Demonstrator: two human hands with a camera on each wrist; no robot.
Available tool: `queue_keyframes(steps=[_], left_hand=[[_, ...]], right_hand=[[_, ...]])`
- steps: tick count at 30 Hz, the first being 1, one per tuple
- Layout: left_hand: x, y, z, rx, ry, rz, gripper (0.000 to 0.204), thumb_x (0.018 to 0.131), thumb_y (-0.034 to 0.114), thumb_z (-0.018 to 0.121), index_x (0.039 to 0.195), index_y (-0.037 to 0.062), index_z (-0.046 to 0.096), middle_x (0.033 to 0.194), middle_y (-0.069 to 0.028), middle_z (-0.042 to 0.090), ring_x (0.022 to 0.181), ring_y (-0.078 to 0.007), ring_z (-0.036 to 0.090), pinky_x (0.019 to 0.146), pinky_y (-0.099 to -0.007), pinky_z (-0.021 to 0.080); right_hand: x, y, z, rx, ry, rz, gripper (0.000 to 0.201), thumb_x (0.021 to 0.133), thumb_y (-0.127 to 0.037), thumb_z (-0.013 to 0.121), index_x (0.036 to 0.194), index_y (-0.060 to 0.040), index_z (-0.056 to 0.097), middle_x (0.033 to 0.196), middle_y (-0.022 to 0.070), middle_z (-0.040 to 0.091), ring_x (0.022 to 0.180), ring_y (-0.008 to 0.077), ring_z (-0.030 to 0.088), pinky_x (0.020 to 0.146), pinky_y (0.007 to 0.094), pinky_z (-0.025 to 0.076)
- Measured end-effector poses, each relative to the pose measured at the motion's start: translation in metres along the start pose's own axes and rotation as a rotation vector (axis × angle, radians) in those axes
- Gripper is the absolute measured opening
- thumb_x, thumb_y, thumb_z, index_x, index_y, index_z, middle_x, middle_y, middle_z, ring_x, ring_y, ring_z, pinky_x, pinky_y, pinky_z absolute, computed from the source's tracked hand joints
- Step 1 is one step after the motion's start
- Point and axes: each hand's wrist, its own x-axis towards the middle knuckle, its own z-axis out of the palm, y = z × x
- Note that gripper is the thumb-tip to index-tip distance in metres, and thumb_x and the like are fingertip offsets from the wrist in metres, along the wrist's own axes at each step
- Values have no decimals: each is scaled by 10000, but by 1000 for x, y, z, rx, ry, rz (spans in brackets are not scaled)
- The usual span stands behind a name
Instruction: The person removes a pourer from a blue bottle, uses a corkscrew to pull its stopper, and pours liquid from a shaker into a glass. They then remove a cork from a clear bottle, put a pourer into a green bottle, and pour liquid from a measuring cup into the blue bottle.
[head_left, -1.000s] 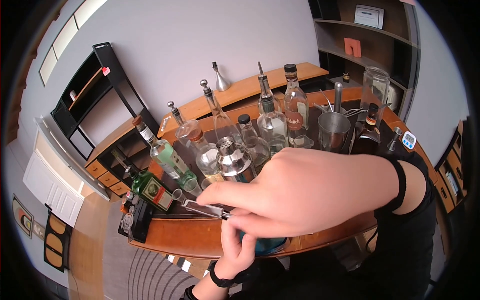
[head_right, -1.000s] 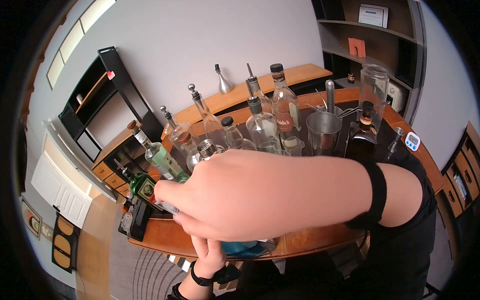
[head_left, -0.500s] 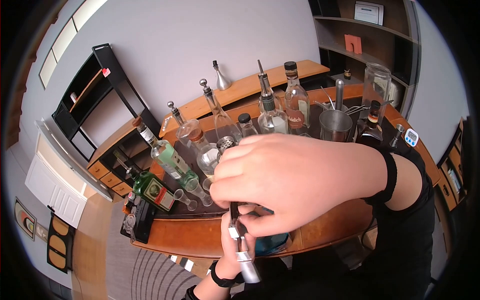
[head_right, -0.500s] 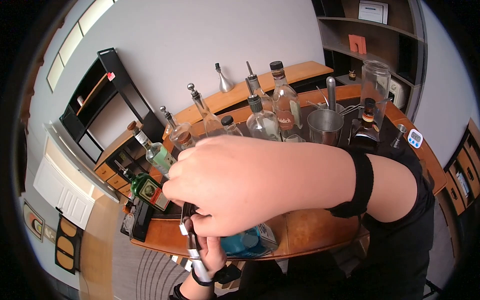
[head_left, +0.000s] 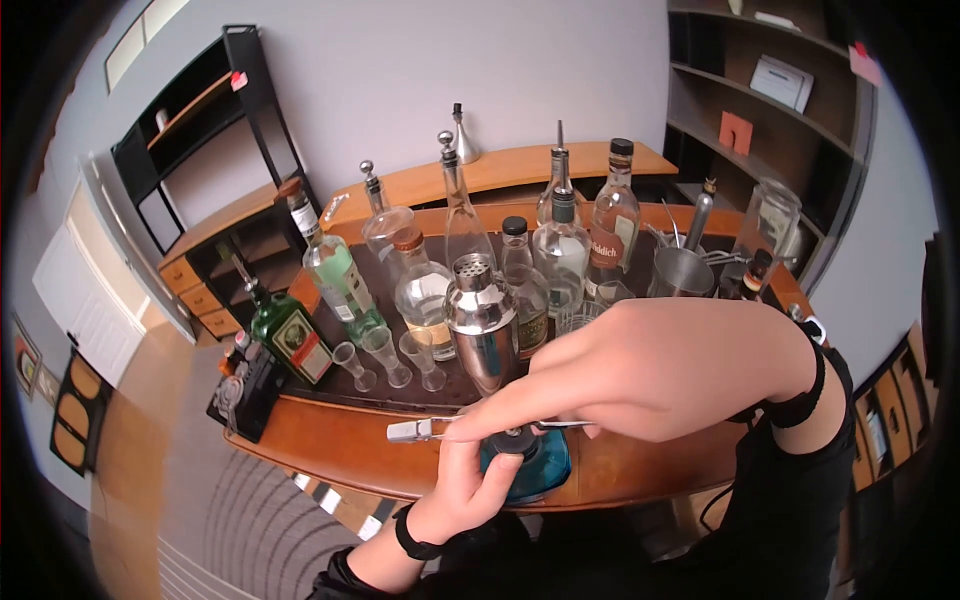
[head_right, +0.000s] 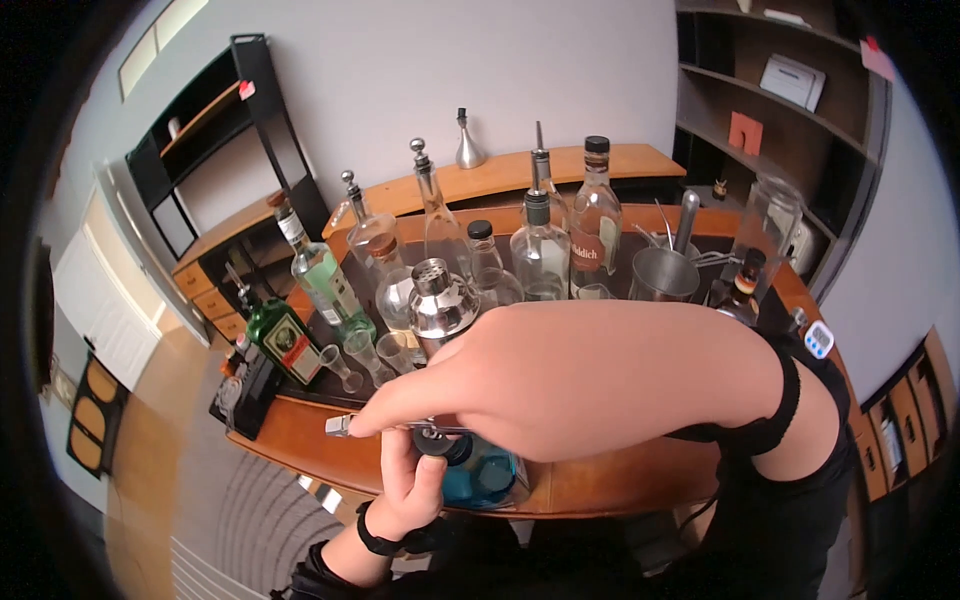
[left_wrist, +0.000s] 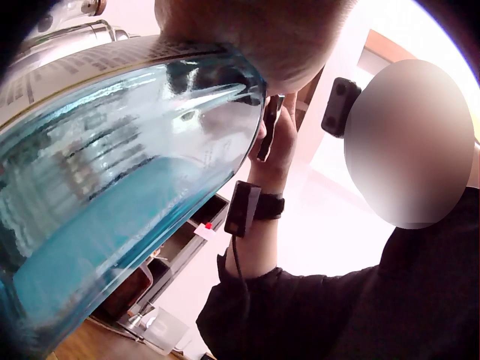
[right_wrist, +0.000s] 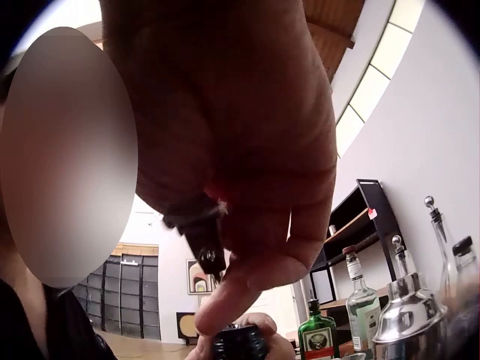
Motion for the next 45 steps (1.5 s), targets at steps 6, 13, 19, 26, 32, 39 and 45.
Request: queue_keyframes(steps=[6, 13, 19, 26, 32, 39, 45], left_hand=[[4, -7, -1, 167, 5, 103, 371, 911, 185, 607, 1209, -15, 514, 1094, -185, 624, 982, -348, 619, 858, -409, 484], [13, 4, -6, 159, 4, 155, 411, 887, 185, 640, 1239, 20, 505, 1120, -155, 634, 997, -350, 626, 841, -414, 489], [16, 7, -10, 177, -61, 180, 420, 881, 189, 652, 1242, 27, 510, 1122, -146, 630, 972, -353, 622, 827, -415, 492], [15, 7, -11, 234, -22, 181, 400, 876, 206, 662, 1209, 36, 521, 1093, -140, 631, 959, -348, 624, 819, -424, 496], [15, 1, -9, 162, -28, 155, 403, 888, 206, 647, 1232, 41, 516, 1122, -135, 630, 987, -351, 621, 846, -422, 494], [15, 11, -10, 227, -18, 152, 412, 884, 204, 649, 1238, 40, 518, 1148, -137, 632, 998, -348, 621, 856, -420, 495], [16, 9, -10, 191, -64, 119, 407, 859, 166, 642, 1224, 32, 521, 1134, -155, 633, 1016, -358, 625, 884, -413, 483]], right_hand=[[5, -6, -8, -64, -135, 115, 628, 860, 102, 494, 1379, -248, 551, 1391, 175, 445, 1098, 271, 573, 809, 317, 496], [19, -23, 7, -442, 88, 59, 478, 717, -140, 753, 1185, -100, 662, 1344, 156, 528, 1109, 315, 594, 912, 403, 483], [25, -38, 14, -825, 157, 126, 440, 638, -167, 815, 1058, -99, 701, 840, 32, 657, 706, 225, 598, 616, 358, 436], [35, -53, 19, -188, 233, 529, 417, 797, 22, 619, 1201, -77, 651, 600, 51, 587, 551, 241, 600, 538, 336, 487], [26, -36, 8, -338, 79, 365, 545, 679, 117, 541, 1159, -99, 678, 1140, 174, 604, 964, 264, 622, 750, 321, 519], [27, -27, 7, -495, 94, 201, 497, 590, 24, 650, 1066, -104, 714, 1334, 164, 534, 1313, 339, 458, 1002, 419, 441], [26, -26, 11, -652, 165, 152, 404, 571, -101, 795, 965, -84, 708, 934, 72, 644, 976, 269, 641, 820, 388, 485]])
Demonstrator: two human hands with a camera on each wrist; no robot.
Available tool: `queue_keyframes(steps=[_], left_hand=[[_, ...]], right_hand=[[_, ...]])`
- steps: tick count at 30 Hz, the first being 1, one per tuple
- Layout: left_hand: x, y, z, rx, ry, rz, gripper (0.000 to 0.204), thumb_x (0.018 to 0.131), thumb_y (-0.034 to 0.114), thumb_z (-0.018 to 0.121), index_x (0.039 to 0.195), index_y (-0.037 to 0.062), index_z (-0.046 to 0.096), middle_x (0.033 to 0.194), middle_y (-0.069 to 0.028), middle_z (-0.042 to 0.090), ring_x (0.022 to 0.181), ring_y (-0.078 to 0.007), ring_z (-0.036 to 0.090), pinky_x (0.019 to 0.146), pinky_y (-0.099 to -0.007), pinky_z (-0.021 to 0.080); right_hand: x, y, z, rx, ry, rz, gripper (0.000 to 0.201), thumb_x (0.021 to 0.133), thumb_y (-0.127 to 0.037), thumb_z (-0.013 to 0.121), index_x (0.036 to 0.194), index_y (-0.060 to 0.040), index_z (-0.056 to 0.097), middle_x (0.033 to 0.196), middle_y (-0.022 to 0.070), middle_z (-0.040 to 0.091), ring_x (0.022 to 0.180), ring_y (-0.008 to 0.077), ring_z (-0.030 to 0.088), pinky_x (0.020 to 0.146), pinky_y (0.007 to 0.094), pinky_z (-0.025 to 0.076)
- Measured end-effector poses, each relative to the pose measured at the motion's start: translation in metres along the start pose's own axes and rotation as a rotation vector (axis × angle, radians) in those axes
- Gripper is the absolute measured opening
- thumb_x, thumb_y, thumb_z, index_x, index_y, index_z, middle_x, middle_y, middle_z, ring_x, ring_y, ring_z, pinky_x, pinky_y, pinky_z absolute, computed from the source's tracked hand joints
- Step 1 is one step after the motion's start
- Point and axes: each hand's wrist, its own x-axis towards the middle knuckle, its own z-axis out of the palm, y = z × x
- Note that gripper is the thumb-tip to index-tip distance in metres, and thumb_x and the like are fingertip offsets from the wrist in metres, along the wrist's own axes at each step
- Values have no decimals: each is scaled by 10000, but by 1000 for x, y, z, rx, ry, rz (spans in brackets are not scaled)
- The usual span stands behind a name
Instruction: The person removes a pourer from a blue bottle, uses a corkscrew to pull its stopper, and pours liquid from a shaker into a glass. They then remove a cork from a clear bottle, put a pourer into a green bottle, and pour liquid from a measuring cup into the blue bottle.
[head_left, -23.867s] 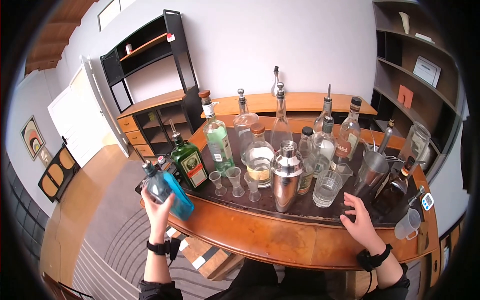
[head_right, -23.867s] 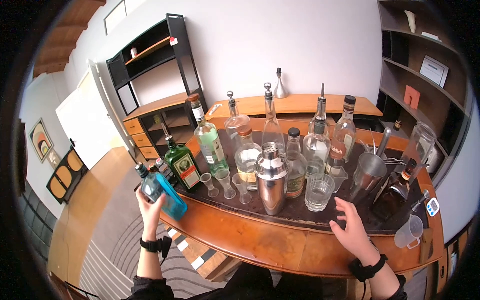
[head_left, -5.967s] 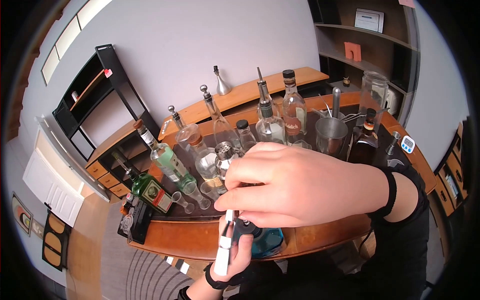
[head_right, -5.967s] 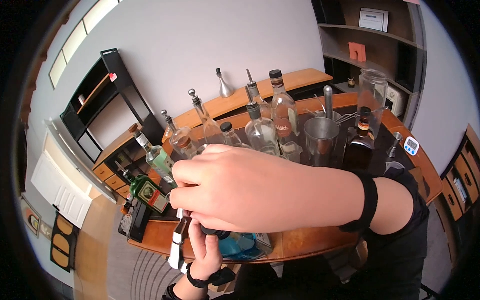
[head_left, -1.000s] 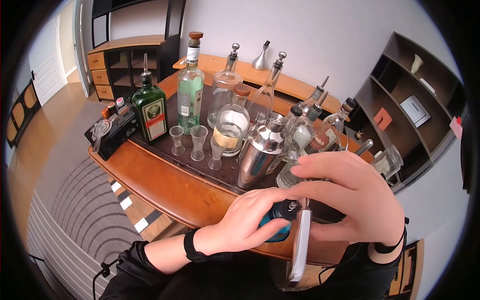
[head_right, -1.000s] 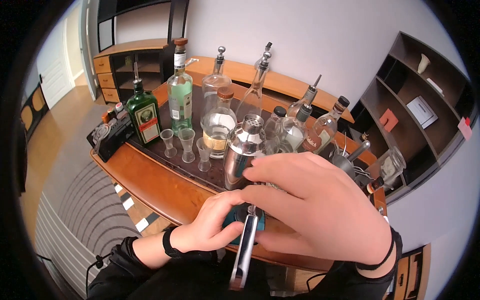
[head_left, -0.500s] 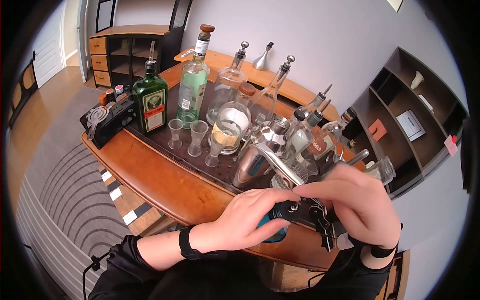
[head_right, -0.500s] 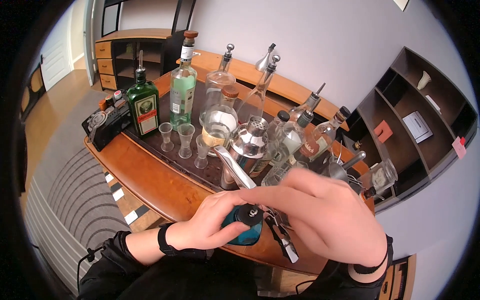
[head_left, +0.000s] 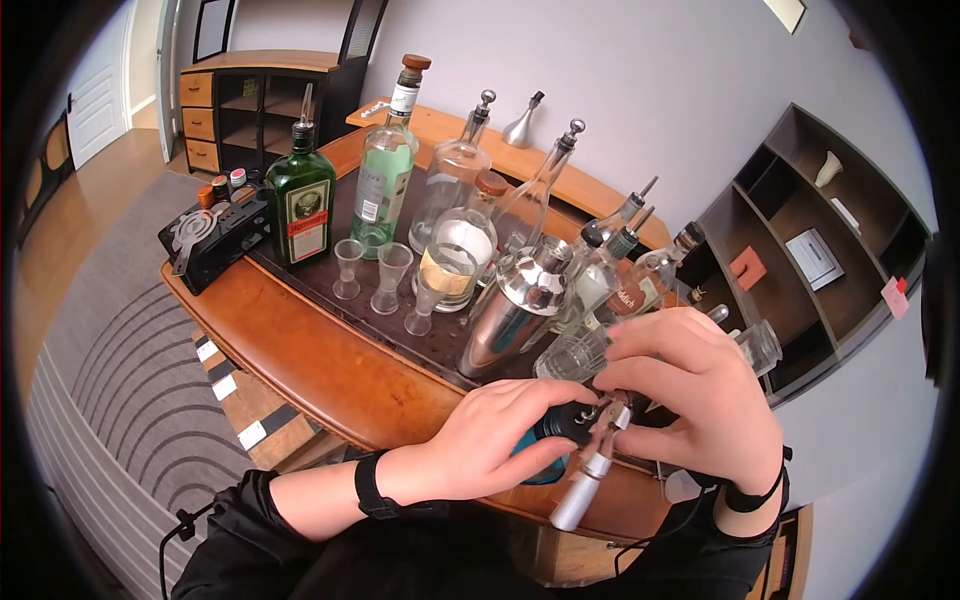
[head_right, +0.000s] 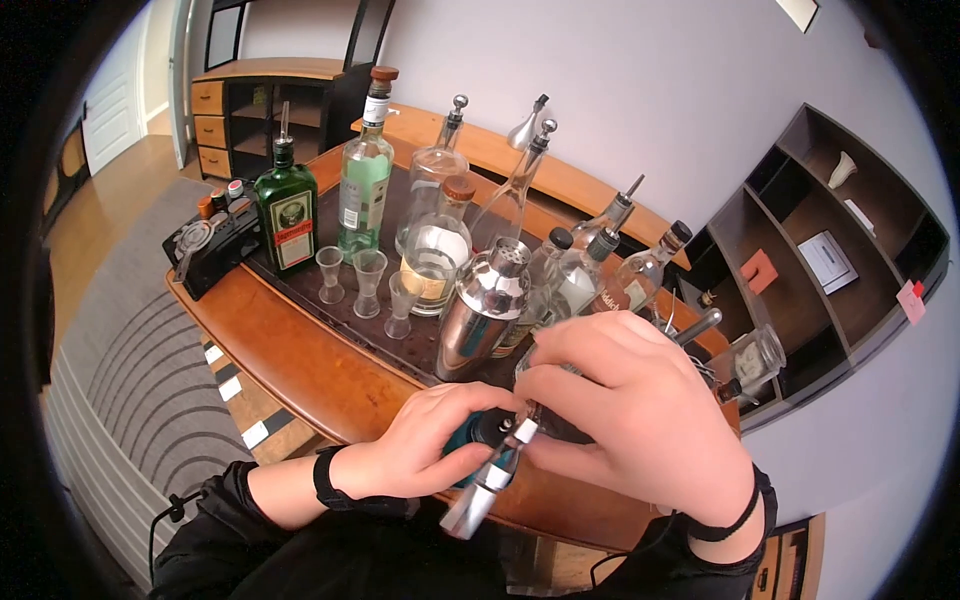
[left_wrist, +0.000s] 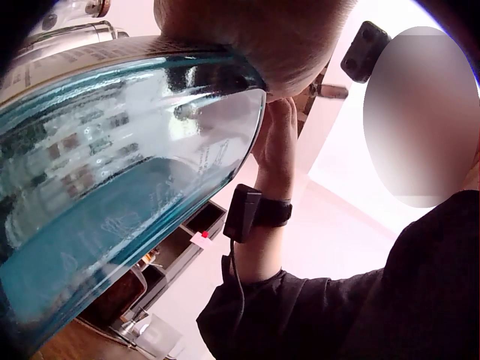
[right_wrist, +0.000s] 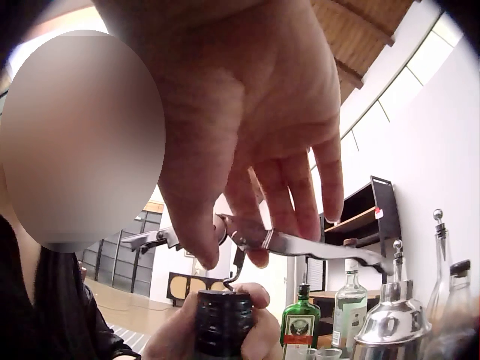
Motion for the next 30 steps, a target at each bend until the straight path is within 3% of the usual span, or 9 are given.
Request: queue_keyframes(steps=[4, 7, 11, 14, 17, 20, 24, 28, 30], left_hand=[[0, -1, 3, 41, 62, 101, 395, 879, 207, 652, 1217, 43, 530, 1079, -139, 643, 959, -348, 630, 832, -417, 501], [-5, 1, 0, 90, 34, 38, 403, 882, 216, 653, 1216, 30, 525, 1102, -148, 638, 994, -354, 622, 846, -421, 498], [-3, -3, 1, 25, 64, 46, 394, 885, 219, 652, 1208, 31, 527, 1097, -150, 638, 994, -354, 620, 850, -422, 494], [-2, 0, -2, 27, 36, 23, 384, 890, 222, 647, 1207, 41, 529, 1093, -143, 637, 987, -348, 622, 848, -424, 490], [-1, 0, 2, 46, 82, 46, 378, 895, 224, 640, 1212, 50, 529, 1094, -137, 636, 978, -346, 622, 835, -423, 490], [-2, -1, 2, 42, 52, 39, 378, 896, 229, 640, 1214, 55, 534, 1102, -133, 636, 967, -343, 623, 822, -418, 491], [0, 0, 0, 29, 48, 44, 380, 896, 232, 641, 1212, 52, 533, 1091, -129, 635, 956, -342, 622, 814, -418, 489], [-8, -3, 2, 145, 63, 17, 391, 895, 226, 642, 1222, 46, 526, 1092, -133, 636, 965, -342, 619, 821, -422, 483], [-2, 0, -1, 35, 53, 50, 397, 894, 224, 643, 1226, 42, 523, 1090, -141, 640, 965, -346, 622, 816, -421, 486]], right_hand=[[2, -14, -4, -182, -76, 38, 288, 692, -128, 766, 962, -93, 673, 758, 52, 630, 684, 223, 625, 635, 349, 483], [-2, -17, 6, 33, 11, 116, 401, 752, -103, 722, 1144, -87, 640, 531, 41, 536, 468, 228, 556, 452, 317, 427], [-3, -14, 0, 195, -51, 148, 486, 769, -31, 667, 1246, -104, 613, 517, 40, 528, 470, 240, 562, 478, 328, 451], [-1, -7, -4, 185, -115, -6, 489, 765, 32, 623, 1238, -94, 631, 1038, 139, 667, 832, 261, 665, 680, 324, 539], [5, -9, -9, 139, -94, -10, 439, 747, 19, 658, 1176, -77, 652, 1284, 136, 582, 1054, 294, 618, 847, 372, 526], [6, -4, -16, 136, -160, -5, 415, 715, -19, 709, 1124, -65, 658, 1281, 131, 596, 1119, 302, 590, 922, 409, 494], [5, 0, -16, 22, -94, 30, 322, 697, -86, 779, 998, -67, 667, 840, 85, 661, 791, 244, 630, 718, 364, 480], [5, -20, -5, 163, -48, 288, 287, 760, -103, 765, 1015, -74, 637, 593, 39, 561, 521, 207, 543, 510, 300, 407], [6, -26, -3, 182, -76, 269, 247, 756, 16, 673, 998, -32, 671, 558, 14, 572, 437, 123, 511, 478, 249, 394]])
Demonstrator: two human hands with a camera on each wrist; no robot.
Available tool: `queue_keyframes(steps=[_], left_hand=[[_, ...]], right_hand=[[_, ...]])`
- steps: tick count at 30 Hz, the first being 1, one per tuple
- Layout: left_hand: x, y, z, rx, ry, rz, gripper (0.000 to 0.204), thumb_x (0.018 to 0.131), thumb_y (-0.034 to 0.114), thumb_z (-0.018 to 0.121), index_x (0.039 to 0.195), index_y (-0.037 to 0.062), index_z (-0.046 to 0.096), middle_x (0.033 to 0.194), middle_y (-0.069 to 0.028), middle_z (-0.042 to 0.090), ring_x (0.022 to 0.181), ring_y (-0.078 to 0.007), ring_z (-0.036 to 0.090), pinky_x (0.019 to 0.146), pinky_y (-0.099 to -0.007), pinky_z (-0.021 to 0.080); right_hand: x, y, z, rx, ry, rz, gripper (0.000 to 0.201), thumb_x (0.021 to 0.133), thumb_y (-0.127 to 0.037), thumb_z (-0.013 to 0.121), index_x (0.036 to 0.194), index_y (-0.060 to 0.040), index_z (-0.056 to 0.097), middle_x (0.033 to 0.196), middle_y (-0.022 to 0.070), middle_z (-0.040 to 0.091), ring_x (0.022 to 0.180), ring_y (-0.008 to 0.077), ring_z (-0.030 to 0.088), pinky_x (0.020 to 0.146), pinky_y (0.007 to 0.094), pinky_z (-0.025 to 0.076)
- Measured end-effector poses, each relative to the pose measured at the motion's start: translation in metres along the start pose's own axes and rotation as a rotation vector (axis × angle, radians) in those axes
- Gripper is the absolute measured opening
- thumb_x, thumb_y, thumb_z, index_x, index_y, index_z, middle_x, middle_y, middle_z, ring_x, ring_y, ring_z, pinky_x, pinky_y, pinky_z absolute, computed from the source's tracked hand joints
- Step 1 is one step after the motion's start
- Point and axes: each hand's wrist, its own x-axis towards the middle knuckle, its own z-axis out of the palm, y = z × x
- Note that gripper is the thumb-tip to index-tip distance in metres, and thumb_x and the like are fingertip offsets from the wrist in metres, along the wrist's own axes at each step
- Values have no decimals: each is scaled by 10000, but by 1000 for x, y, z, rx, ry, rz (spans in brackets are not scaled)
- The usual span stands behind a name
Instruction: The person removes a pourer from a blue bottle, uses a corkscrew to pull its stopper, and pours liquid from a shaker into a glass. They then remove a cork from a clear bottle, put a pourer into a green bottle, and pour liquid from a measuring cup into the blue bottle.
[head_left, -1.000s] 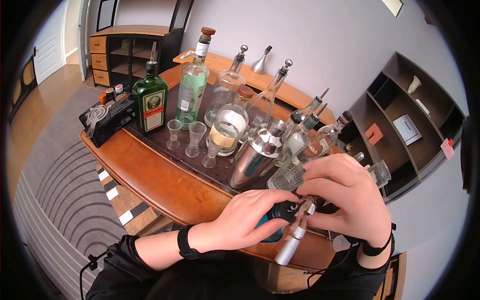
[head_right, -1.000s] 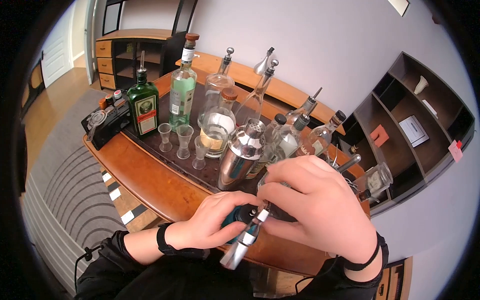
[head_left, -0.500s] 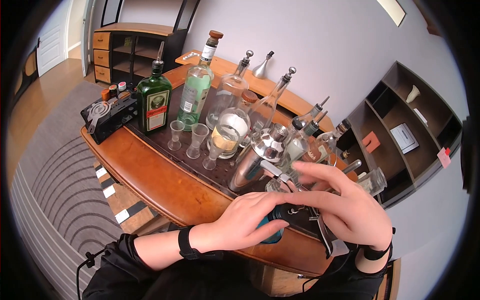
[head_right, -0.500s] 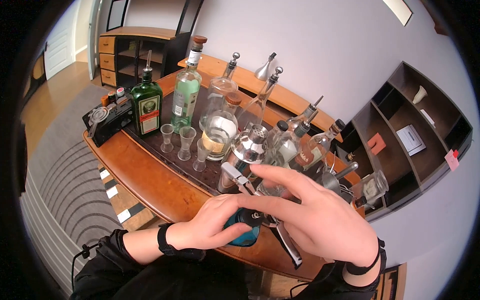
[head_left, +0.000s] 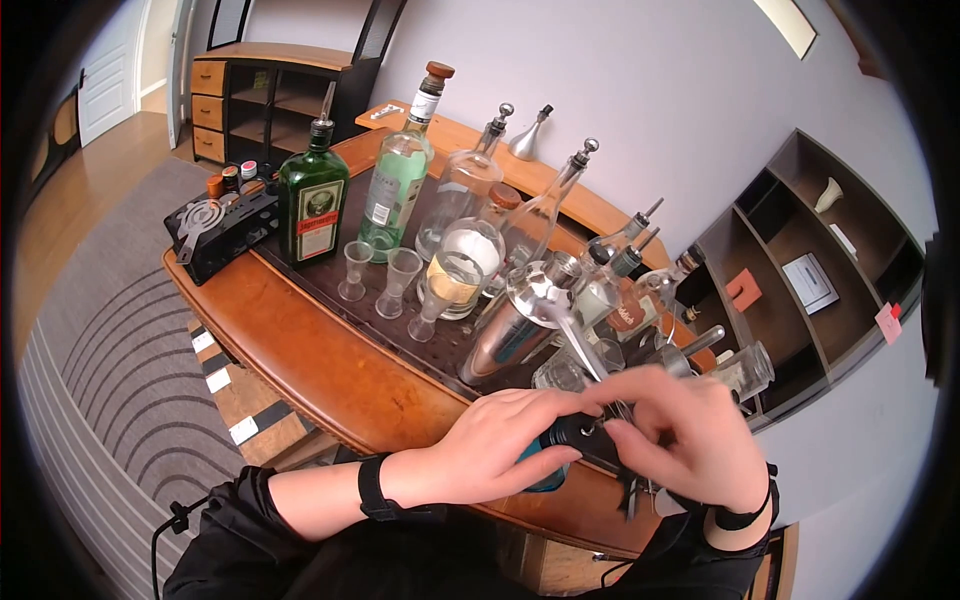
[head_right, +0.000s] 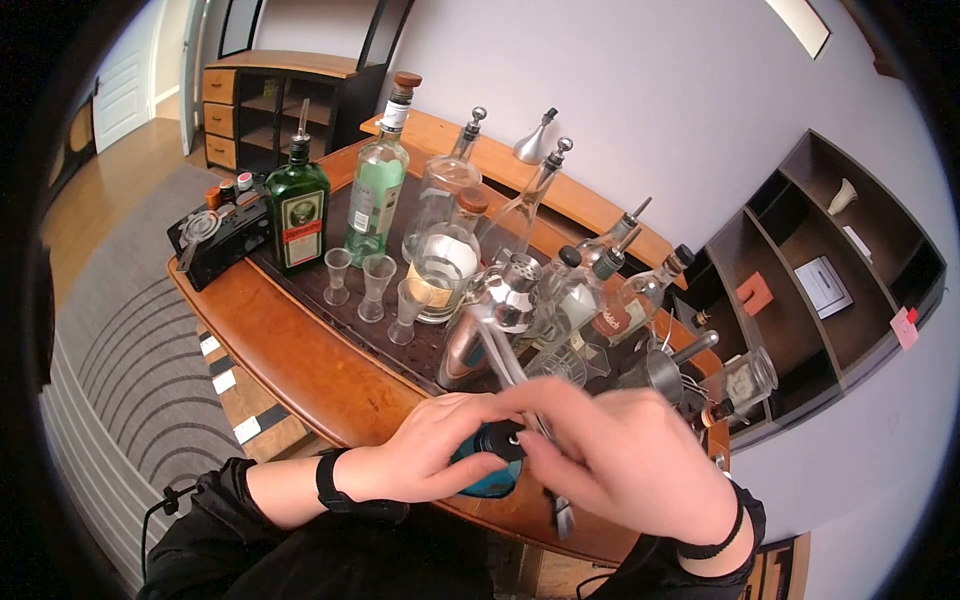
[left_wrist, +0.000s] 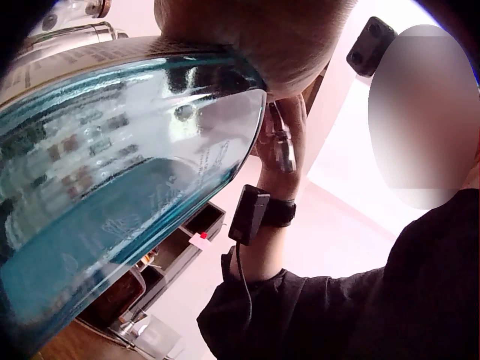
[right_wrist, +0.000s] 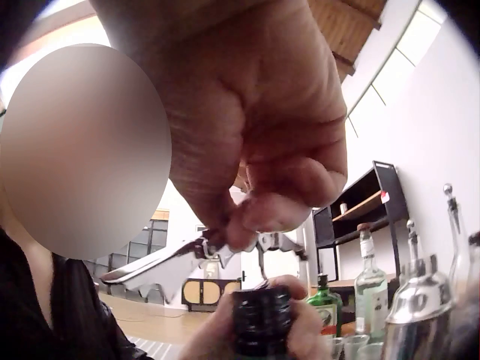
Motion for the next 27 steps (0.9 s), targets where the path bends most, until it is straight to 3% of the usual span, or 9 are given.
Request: queue_keyframes(steps=[2, 3, 4, 6, 7, 14, 20, 22, 27], left_hand=[[0, 0, -1, 7, -9, 0, 402, 896, 225, 639, 1232, 40, 517, 1084, -144, 640, 965, -352, 623, 820, -425, 487], [-1, -2, -1, -9, -1, -8, 404, 896, 224, 639, 1234, 41, 516, 1087, -145, 638, 969, -354, 622, 826, -424, 487], [-2, -3, -1, -26, 8, -17, 405, 896, 224, 638, 1237, 42, 514, 1090, -146, 636, 973, -356, 621, 832, -424, 487], [-1, -3, 1, -18, 11, -24, 406, 895, 223, 638, 1238, 42, 514, 1090, -146, 636, 972, -358, 621, 833, -424, 488], [0, -2, 1, -7, 13, -28, 408, 895, 222, 639, 1238, 42, 514, 1090, -145, 636, 970, -361, 620, 834, -424, 489], [-1, -2, 1, 0, 15, -19, 402, 894, 219, 637, 1235, 44, 515, 1078, -138, 636, 950, -355, 623, 821, -424, 489], [-2, 0, -1, 17, 4, -27, 400, 884, 209, 654, 1216, 33, 518, 1035, -141, 635, 933, -363, 617, 807, -419, 489], [0, 1, 0, -4, 22, 0, 399, 883, 209, 653, 1215, 31, 521, 1032, -147, 636, 935, -361, 618, 811, -422, 489], [1, -1, -1, -31, 42, -12, 393, 883, 215, 651, 1216, 49, 526, 1056, -140, 636, 951, -355, 620, 828, -419, 488]], right_hand=[[-4, 1, 6, 211, -30, 39, 290, 760, 91, 571, 1002, -34, 672, 523, -9, 556, 425, 118, 514, 501, 237, 440], [-3, -2, -9, 322, -185, 214, 381, 744, 133, 492, 1033, -34, 674, 766, 75, 663, 685, 140, 658, 651, 253, 514], [-1, 4, -9, 323, -188, 214, 381, 744, 133, 492, 1033, -34, 674, 766, 75, 663, 685, 140, 658, 651, 253, 514], [2, 17, -2, 0, -44, -161, 400, 762, 37, 620, 1141, -91, 636, 1166, 167, 613, 1022, 283, 646, 767, 336, 534], [2, 15, -3, -11, -64, -143, 388, 736, 23, 644, 1111, -79, 654, 1361, 160, 485, 1197, 331, 539, 888, 399, 500], [5, 22, -7, -45, -72, -208, 307, 720, -41, 710, 1023, -89, 687, 1223, 121, 589, 1135, 297, 561, 951, 436, 454], [-1, 6, 0, -160, -115, -4, 316, 800, -61, 674, 1112, -104, 655, 786, 71, 666, 776, 250, 665, 690, 388, 520], [-4, 0, 5, 183, -64, 92, 312, 801, 11, 603, 1097, -58, 669, 625, 34, 582, 568, 168, 567, 594, 282, 462], [-4, 10, 3, 143, -126, -24, 424, 752, 51, 579, 1159, -49, 644, 749, 61, 643, 713, 206, 641, 684, 293, 497]])
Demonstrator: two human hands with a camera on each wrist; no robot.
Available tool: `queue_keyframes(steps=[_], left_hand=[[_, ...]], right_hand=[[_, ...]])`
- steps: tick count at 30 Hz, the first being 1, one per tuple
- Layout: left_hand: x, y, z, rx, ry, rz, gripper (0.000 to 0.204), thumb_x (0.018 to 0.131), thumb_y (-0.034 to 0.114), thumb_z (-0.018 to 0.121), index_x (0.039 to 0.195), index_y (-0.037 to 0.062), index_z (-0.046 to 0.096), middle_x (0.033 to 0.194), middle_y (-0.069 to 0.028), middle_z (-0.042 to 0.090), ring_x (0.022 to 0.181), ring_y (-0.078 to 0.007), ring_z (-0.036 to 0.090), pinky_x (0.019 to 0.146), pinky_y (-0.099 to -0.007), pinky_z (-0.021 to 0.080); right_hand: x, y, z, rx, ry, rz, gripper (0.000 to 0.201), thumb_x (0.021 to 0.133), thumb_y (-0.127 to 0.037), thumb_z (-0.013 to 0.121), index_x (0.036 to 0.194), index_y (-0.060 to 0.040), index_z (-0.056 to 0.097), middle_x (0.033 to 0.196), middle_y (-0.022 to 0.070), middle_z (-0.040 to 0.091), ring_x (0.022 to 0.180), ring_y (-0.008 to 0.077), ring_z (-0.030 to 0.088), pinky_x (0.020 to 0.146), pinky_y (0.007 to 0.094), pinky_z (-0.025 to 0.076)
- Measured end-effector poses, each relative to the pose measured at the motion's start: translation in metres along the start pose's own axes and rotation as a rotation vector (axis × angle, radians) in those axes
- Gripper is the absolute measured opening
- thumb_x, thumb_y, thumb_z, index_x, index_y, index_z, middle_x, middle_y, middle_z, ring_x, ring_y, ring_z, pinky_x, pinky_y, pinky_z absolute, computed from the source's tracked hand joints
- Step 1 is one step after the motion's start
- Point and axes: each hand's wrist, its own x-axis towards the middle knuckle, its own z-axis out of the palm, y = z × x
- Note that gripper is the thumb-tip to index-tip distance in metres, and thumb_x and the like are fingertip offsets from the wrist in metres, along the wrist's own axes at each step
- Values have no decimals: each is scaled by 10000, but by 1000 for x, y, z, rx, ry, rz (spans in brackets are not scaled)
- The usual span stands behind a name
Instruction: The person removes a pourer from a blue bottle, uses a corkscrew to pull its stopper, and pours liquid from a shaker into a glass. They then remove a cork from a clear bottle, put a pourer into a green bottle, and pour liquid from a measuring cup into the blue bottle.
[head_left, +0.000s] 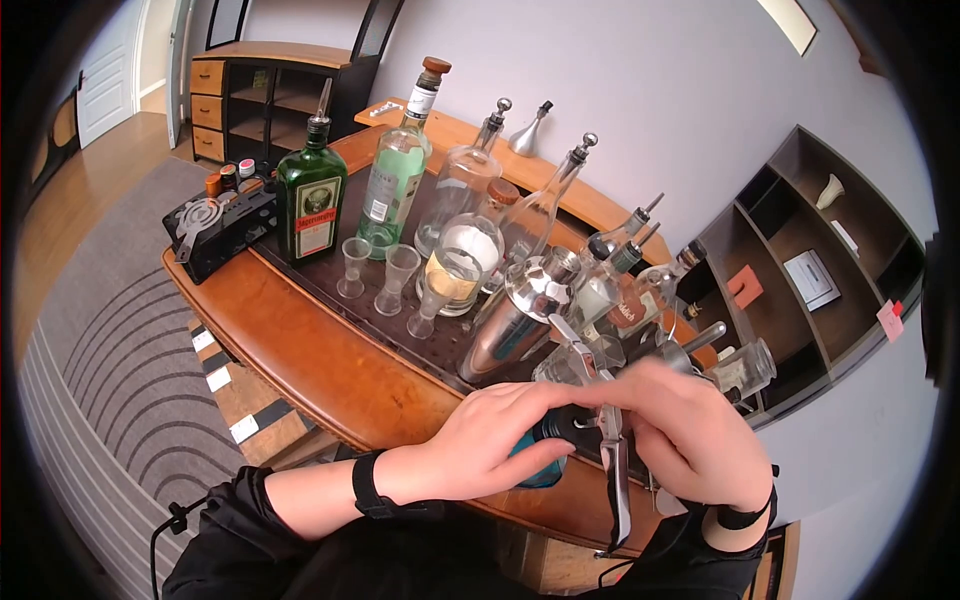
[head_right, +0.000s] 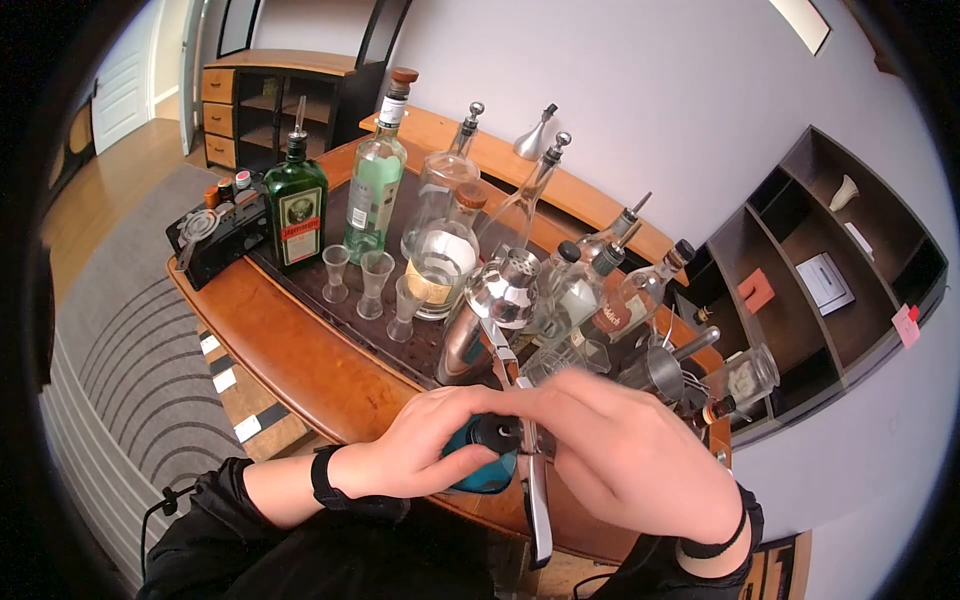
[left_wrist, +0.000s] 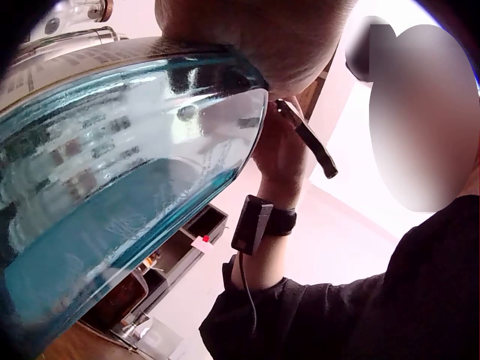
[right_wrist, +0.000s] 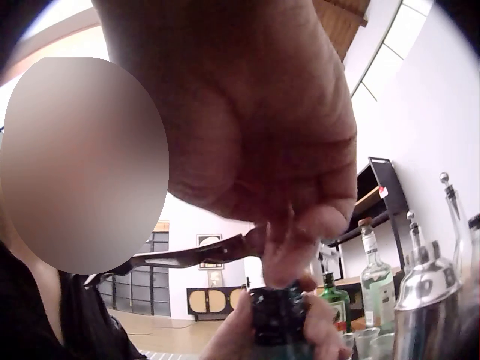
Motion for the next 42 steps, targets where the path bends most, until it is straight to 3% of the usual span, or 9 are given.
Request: queue_keyframes(steps=[6, 12, 17, 20, 27, 33, 37, 39, 42], left_hand=[[-2, -1, 3, 28, -30, -5, 387, 883, 208, 649, 1225, 72, 529, 1098, -134, 636, 965, -352, 624, 829, -422, 492], [-4, -4, 4, 53, -21, -1, 381, 882, 215, 653, 1202, 50, 527, 1032, -144, 638, 937, -353, 623, 801, -419, 488], [-2, 1, 2, 52, 10, 14, 369, 884, 222, 654, 1172, 29, 526, 991, -159, 634, 924, -358, 621, 785, -421, 488], [-3, -3, 0, 14, -8, -18, 391, 882, 223, 657, 1195, 30, 523, 1024, -157, 638, 937, -359, 621, 796, -417, 490], [-1, -1, 1, 21, -29, 8, 397, 885, 209, 653, 1219, 41, 519, 1078, -149, 635, 944, -355, 624, 802, -416, 492], [-2, -4, 3, -23, -33, 37, 382, 888, 215, 651, 1202, 37, 525, 1065, -153, 635, 951, -357, 618, 802, -407, 490], [-4, -1, 0, 43, -34, -12, 375, 885, 222, 655, 1172, 20, 524, 1061, -172, 634, 961, -374, 611, 814, -414, 489], [-4, -2, 0, 29, -12, 11, 373, 884, 224, 655, 1165, 17, 523, 1061, -178, 634, 963, -379, 610, 820, -418, 488], [-2, -2, -1, 6, -16, -47, 369, 886, 226, 652, 1167, 23, 524, 1071, -176, 636, 978, -381, 609, 824, -426, 486]], right_hand=[[7, 8, -7, -284, 169, -251, 355, 722, -32, 721, 1069, -91, 674, 947, 84, 650, 967, 239, 615, 782, 370, 502], [3, -1, 0, -286, 152, -58, 300, 789, -109, 734, 1080, -87, 666, 540, 3, 542, 606, 198, 603, 600, 330, 466], [-3, -1, 7, 125, 57, 64, 346, 774, 61, 568, 1084, -43, 679, 621, 17, 584, 537, 169, 552, 546, 291, 442], [-1, -2, -4, -70, 30, -35, 408, 686, 87, 566, 1049, -45, 698, 1039, 134, 655, 1017, 264, 647, 808, 329, 511], [8, 9, -7, -235, 73, -236, 368, 700, -29, 720, 1063, -69, 669, 1179, 125, 613, 1094, 310, 592, 925, 391, 476], [4, 4, -2, -272, 51, -40, 329, 774, -85, 736, 1093, -88, 655, 767, 71, 663, 828, 253, 670, 710, 339, 515], [3, 2, 14, 6, 178, -45, 413, 797, 41, 602, 1195, -64, 638, 546, 55, 523, 417, 182, 466, 464, 265, 384], [0, 2, 3, 30, -62, 22, 495, 807, 11, 624, 1287, -102, 571, 791, 129, 641, 670, 261, 647, 618, 339, 522], [1, 2, 0, -123, -21, -55, 463, 731, 67, 593, 1164, -76, 673, 1052, 149, 645, 902, 247, 640, 738, 329, 491]])
